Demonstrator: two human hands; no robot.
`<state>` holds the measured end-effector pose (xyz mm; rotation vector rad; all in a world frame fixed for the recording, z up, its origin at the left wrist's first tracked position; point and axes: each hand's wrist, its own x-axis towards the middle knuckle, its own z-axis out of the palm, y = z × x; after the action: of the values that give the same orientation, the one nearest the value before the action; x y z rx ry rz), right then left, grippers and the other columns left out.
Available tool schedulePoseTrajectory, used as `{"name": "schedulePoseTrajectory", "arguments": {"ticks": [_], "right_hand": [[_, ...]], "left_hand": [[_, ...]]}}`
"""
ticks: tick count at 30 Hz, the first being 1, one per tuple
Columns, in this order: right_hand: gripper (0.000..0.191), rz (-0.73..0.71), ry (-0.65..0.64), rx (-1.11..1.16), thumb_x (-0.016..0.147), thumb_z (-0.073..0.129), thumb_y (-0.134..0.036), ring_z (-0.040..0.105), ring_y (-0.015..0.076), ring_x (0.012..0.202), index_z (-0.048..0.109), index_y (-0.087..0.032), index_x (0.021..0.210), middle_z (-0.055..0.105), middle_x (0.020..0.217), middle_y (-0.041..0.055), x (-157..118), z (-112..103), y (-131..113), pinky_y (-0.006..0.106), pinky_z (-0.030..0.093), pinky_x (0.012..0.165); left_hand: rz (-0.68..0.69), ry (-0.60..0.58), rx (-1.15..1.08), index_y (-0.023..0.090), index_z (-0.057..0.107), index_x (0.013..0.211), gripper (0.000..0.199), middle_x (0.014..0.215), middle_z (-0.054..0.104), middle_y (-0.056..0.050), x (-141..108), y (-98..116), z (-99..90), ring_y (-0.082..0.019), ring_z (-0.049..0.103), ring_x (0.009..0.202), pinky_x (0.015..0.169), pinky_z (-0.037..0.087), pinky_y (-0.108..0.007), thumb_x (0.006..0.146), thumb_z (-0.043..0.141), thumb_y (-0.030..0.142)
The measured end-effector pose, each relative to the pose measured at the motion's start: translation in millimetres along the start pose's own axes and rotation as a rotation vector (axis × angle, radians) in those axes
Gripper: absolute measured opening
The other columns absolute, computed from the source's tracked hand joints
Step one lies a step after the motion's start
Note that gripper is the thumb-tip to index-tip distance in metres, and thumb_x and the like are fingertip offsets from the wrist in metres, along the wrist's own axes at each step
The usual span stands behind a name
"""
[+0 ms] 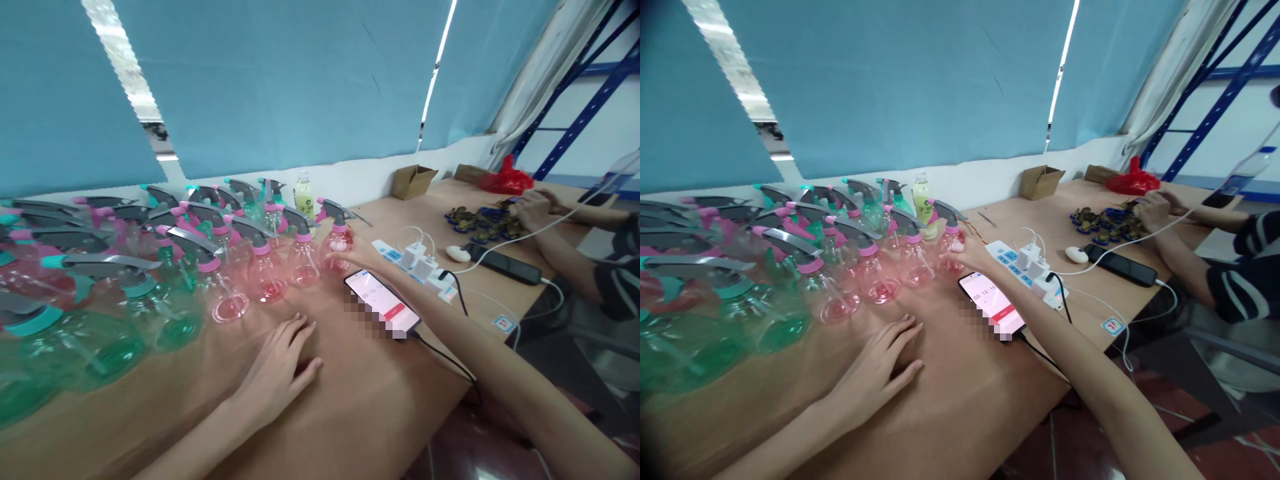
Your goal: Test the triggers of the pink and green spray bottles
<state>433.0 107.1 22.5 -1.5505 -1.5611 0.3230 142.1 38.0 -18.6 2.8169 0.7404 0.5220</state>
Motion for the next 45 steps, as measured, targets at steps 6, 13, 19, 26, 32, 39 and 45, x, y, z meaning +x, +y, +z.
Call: {"name": "schedulePoseTrajectory", "arguments": {"ticks": [6,13,19,26,32,39,45], "right_hand": [[0.090,0.044,0.078,-0.061,0.061,0.076,-0.049,0.046,0.0337,0.126,0.038,-0.012,0.134,0.047,0.135,0.0204,-22,-11,-9,0.046,0.038,0.101],[0.037,-0.046,0.128,-0.040,0.079,0.063,-0.038,0.062,0.0254,0.095,0.055,-0.016,0.108,0.063,0.108,0.0133,-99,3,-93,0.042,0.050,0.081],[0.017,-0.268,-0.288,0.155,0.080,0.065,-0.027,0.063,0.0160,0.087,0.061,-0.017,0.093,0.067,0.094,0.0055,-121,81,-185,0.031,0.051,0.079],[0.011,-0.418,-0.715,0.320,0.081,0.063,-0.024,0.064,0.0137,0.074,0.063,-0.016,0.088,0.068,0.086,0.0048,-126,204,-267,0.028,0.052,0.071],[0.015,-0.464,-0.893,0.423,0.079,0.065,-0.024,0.066,0.0136,0.080,0.065,-0.017,0.092,0.070,0.089,0.0049,-134,296,-345,0.028,0.052,0.074],[0.027,-0.409,-0.995,0.484,0.078,0.066,-0.025,0.066,0.0146,0.083,0.062,-0.018,0.104,0.071,0.096,0.0057,-146,364,-399,0.030,0.052,0.076],[0.035,-0.408,-1.042,0.514,0.077,0.068,-0.029,0.065,0.0147,0.082,0.060,-0.020,0.109,0.070,0.098,0.0048,-150,396,-419,0.030,0.053,0.071]], "left_hand": [[0.010,-0.005,-0.030,0.021,0.042,0.133,0.043,0.136,0.046,-0.011,-10,2,-4.5,-0.028,0.040,0.128,0.103,0.037,-0.047,0.093,0.049,0.034],[-0.086,-0.002,-0.019,0.022,0.045,0.129,0.036,0.132,0.050,-0.010,-61,-13,-35.0,-0.028,0.046,0.123,0.100,0.041,-0.046,0.093,0.048,0.030],[-0.268,0.100,0.002,0.025,0.050,0.125,0.033,0.127,0.054,-0.007,-140,-30,-78.0,-0.025,0.054,0.115,0.096,0.045,-0.040,0.094,0.045,0.033],[-0.634,0.327,0.008,0.028,0.062,0.111,0.030,0.117,0.061,-0.004,-267,-60,-139.1,-0.027,0.057,0.109,0.095,0.044,-0.043,0.089,0.047,0.043],[-1.108,0.831,-0.200,0.022,0.062,0.098,0.038,0.102,0.065,-0.008,-360,-90,-185.5,-0.029,0.067,0.081,0.068,0.055,-0.042,0.076,0.056,0.052],[-1.221,1.100,0.012,0.014,0.049,0.113,0.056,0.120,0.054,-0.018,-395,-132,-234.0,-0.033,0.054,0.111,0.090,0.045,-0.046,0.068,0.063,0.045],[-1.144,1.050,0.039,0.011,0.042,0.127,0.072,0.136,0.043,-0.022,-383,-167,-249.3,-0.035,0.045,0.122,0.097,0.037,-0.045,0.069,0.069,0.044]]}}
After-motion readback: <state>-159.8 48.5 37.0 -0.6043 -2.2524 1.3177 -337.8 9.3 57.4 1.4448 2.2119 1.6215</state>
